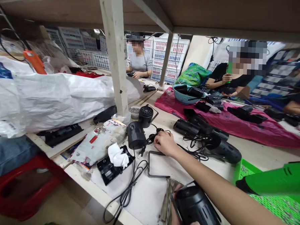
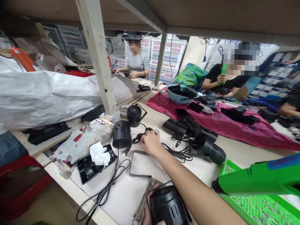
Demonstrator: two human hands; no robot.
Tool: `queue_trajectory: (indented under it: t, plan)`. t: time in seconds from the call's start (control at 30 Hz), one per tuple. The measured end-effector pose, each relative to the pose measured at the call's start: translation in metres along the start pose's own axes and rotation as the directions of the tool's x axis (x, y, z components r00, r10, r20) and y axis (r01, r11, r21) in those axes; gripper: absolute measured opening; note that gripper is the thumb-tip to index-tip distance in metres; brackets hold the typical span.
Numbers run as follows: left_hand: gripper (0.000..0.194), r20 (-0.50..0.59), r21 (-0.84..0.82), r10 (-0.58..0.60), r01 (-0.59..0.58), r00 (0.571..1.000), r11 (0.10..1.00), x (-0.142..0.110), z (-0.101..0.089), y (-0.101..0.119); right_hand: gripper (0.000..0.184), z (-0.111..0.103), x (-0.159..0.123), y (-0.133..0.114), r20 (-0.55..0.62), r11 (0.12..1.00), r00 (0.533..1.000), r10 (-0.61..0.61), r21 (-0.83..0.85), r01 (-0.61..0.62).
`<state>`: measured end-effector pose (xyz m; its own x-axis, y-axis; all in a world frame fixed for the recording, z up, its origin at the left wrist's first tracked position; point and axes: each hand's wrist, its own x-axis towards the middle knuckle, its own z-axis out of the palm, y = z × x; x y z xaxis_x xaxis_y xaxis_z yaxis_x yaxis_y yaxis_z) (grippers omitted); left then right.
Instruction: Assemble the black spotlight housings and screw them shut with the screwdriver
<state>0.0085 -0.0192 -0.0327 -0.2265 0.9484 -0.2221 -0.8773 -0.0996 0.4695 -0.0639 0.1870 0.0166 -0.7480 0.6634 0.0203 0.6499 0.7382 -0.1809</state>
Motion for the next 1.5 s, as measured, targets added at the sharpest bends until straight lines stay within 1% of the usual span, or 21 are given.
queue_trajectory:
  t: [0.1, 0.17, 0.2, 0.27, 0.37, 0.4, 0.47, 0.5, 0.57, 0.63, 0.7, 0.87, 1.0, 1.07, 1.13, 1.23, 1.3, 1.37, 1.4, 1.47, 1.5]
  plan:
    - [0.106, -0.020, 0.084, -0.037, 0.039, 0.999, 0.996, -0.006, 0.004, 0.005, 0.024, -0.013, -0.006, -0.001, -0.039, 0.998, 0.999, -0.004, 0.056, 0.006]
    - [0.110, -0.010, 0.121, -0.089, 0.089, 0.996, 0.989, -0.010, 0.008, 0.008, 0.016, -0.029, -0.023, -0.001, -0.080, 0.993, 0.997, 0.003, 0.119, 0.007]
    - [0.112, 0.002, 0.144, -0.107, 0.106, 0.994, 0.984, -0.013, 0.010, 0.009, 0.011, -0.039, -0.036, -0.002, -0.106, 0.988, 0.994, 0.008, 0.154, 0.008]
    - [0.113, 0.032, 0.218, -0.107, 0.098, 0.994, 0.971, -0.016, 0.013, 0.012, 0.004, -0.059, -0.075, -0.004, -0.164, 0.976, 0.986, 0.025, 0.218, 0.012]
    - [0.106, 0.061, 0.343, -0.112, 0.084, 0.992, 0.935, -0.017, 0.018, 0.015, 0.006, -0.081, -0.150, -0.008, -0.245, 0.958, 0.968, 0.046, 0.284, 0.027]
    - [0.102, 0.059, 0.378, -0.119, 0.088, 0.991, 0.922, -0.017, 0.020, 0.017, 0.006, -0.085, -0.176, -0.009, -0.304, 0.938, 0.951, 0.051, 0.341, 0.058]
    - [0.093, 0.047, 0.453, -0.141, 0.104, 0.989, 0.885, -0.017, 0.023, 0.019, 0.008, -0.085, -0.219, -0.010, -0.326, 0.927, 0.940, 0.098, 0.374, 0.033]
    - [0.091, 0.048, 0.487, -0.158, 0.115, 0.986, 0.866, -0.017, 0.025, 0.020, 0.008, -0.083, -0.236, -0.009, -0.338, 0.926, 0.934, 0.118, 0.378, 0.020]
    - [0.090, 0.057, 0.548, -0.197, 0.134, 0.979, 0.826, -0.017, 0.028, 0.020, 0.009, -0.076, -0.257, -0.007, -0.338, 0.929, 0.930, 0.146, 0.369, -0.012]
    - [0.092, 0.069, 0.586, -0.218, 0.138, 0.973, 0.799, -0.018, 0.030, 0.018, 0.009, -0.069, -0.265, -0.003, -0.323, 0.930, 0.934, 0.154, 0.366, -0.027]
    - [0.095, 0.064, 0.609, -0.201, 0.122, 0.977, 0.784, -0.019, 0.032, 0.015, 0.008, -0.064, -0.264, 0.000, -0.314, 0.934, 0.938, 0.146, 0.357, -0.026]
    - [0.089, 0.051, 0.626, -0.177, 0.106, 0.983, 0.772, -0.018, 0.035, 0.011, 0.008, -0.058, -0.257, 0.003, -0.352, 0.972, 0.934, 0.058, 0.235, 0.028]
    - [0.088, 0.044, 0.597, -0.171, 0.111, 0.984, 0.794, -0.017, 0.035, 0.013, 0.006, -0.053, -0.260, 0.006, -0.444, 0.987, 0.896, -0.033, 0.127, 0.099]
    - [0.089, 0.020, 0.598, -0.186, 0.137, 0.982, 0.790, -0.017, 0.034, 0.014, 0.011, -0.049, -0.264, 0.009, -0.488, 0.989, 0.869, -0.085, 0.067, 0.135]
    - [0.090, 0.003, 0.610, -0.191, 0.149, 0.982, 0.779, -0.017, 0.033, 0.015, 0.023, -0.046, -0.270, 0.013, -0.511, 0.987, 0.850, -0.126, 0.023, 0.160]
    - [0.090, 0.015, 0.611, -0.202, 0.151, 0.979, 0.777, -0.017, 0.031, 0.016, 0.037, -0.042, -0.280, 0.016, -0.551, 0.986, 0.825, -0.131, 0.018, 0.168]
    - [0.089, 0.018, 0.602, -0.194, 0.145, 0.981, 0.786, -0.017, 0.032, 0.017, 0.038, -0.041, -0.284, 0.016, -0.578, 0.986, 0.812, -0.075, 0.076, 0.146]
    - [0.087, 0.006, 0.591, -0.176, 0.138, 0.984, 0.795, -0.017, 0.034, 0.018, 0.034, -0.042, -0.283, 0.014, -0.601, 0.975, 0.797, 0.064, 0.207, 0.078]
    - [0.086, -0.001, 0.586, -0.166, 0.135, 0.986, 0.799, -0.017, 0.035, 0.018, 0.031, -0.043, -0.280, 0.014, -0.608, 0.954, 0.778, 0.160, 0.299, 0.037]
    - [0.085, -0.011, 0.583, -0.161, 0.137, 0.987, 0.801, -0.016, 0.037, 0.020, 0.033, -0.048, -0.266, 0.014, -0.594, 0.866, 0.729, 0.340, 0.500, 0.004]
    - [0.085, -0.015, 0.591, -0.160, 0.138, 0.987, 0.795, -0.016, 0.037, 0.021, 0.037, -0.052, -0.257, 0.014, -0.574, 0.808, 0.714, 0.400, 0.589, 0.022]
